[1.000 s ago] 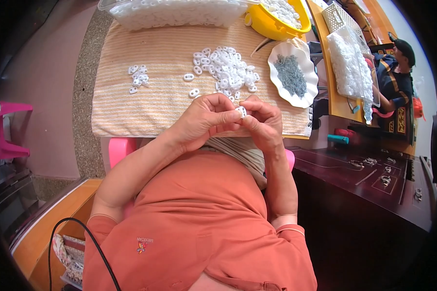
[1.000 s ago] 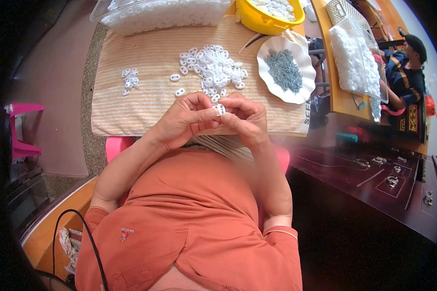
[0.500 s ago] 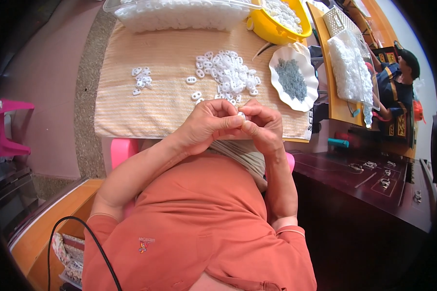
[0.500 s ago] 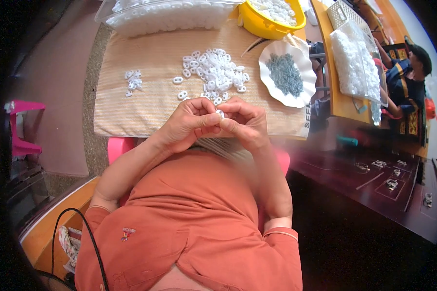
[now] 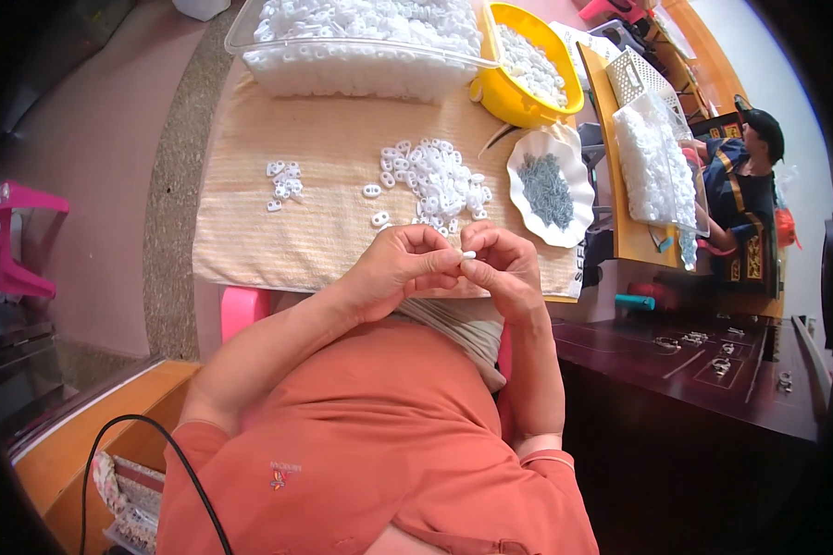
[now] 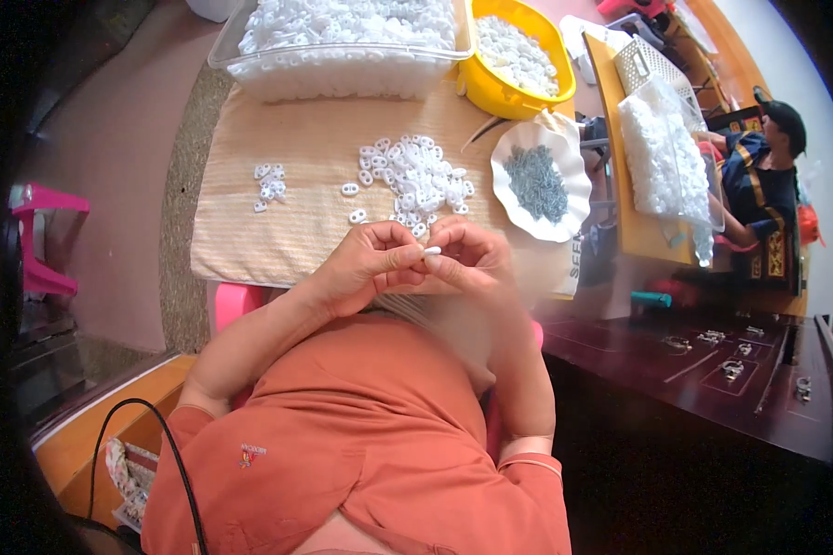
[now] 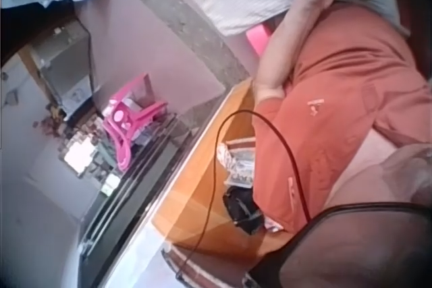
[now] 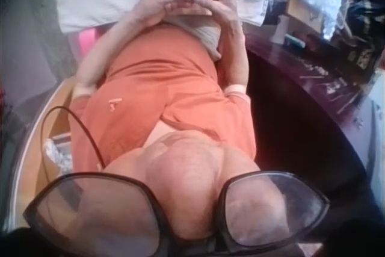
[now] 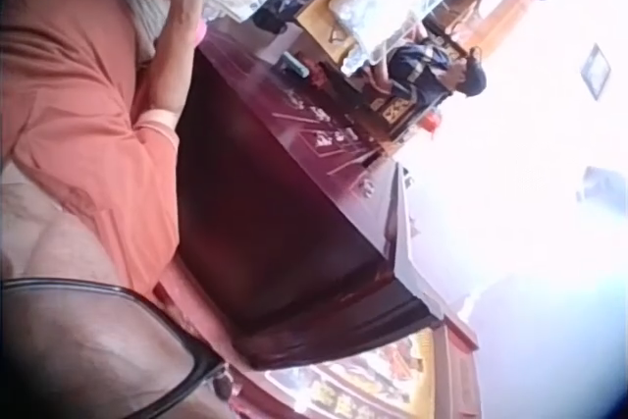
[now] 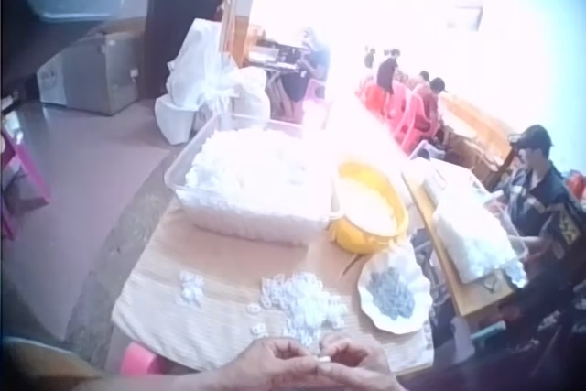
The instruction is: Assembling small white plastic components by snapping two halves together.
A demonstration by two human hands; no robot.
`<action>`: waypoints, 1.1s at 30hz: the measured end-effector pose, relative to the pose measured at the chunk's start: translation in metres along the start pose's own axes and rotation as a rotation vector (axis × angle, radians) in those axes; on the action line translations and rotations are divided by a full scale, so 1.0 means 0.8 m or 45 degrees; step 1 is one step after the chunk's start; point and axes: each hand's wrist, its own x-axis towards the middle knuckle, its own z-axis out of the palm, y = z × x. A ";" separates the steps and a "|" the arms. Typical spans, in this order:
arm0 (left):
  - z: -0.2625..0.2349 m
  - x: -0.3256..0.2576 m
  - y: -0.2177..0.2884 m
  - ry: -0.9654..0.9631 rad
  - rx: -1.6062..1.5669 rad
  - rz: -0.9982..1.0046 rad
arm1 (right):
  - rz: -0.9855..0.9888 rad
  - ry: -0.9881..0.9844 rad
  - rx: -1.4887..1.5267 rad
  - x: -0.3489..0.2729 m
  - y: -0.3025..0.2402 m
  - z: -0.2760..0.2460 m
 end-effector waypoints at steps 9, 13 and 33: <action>-0.001 -0.001 -0.006 0.051 0.075 -0.010 | -0.058 0.303 -0.605 0.054 -0.062 -0.039; 0.005 -0.002 -0.007 0.034 0.102 -0.029 | -0.422 0.665 -1.061 0.118 -0.110 -0.084; 0.017 -0.018 -0.012 -0.074 1.653 1.697 | -0.441 -0.215 -1.544 0.109 -0.012 0.045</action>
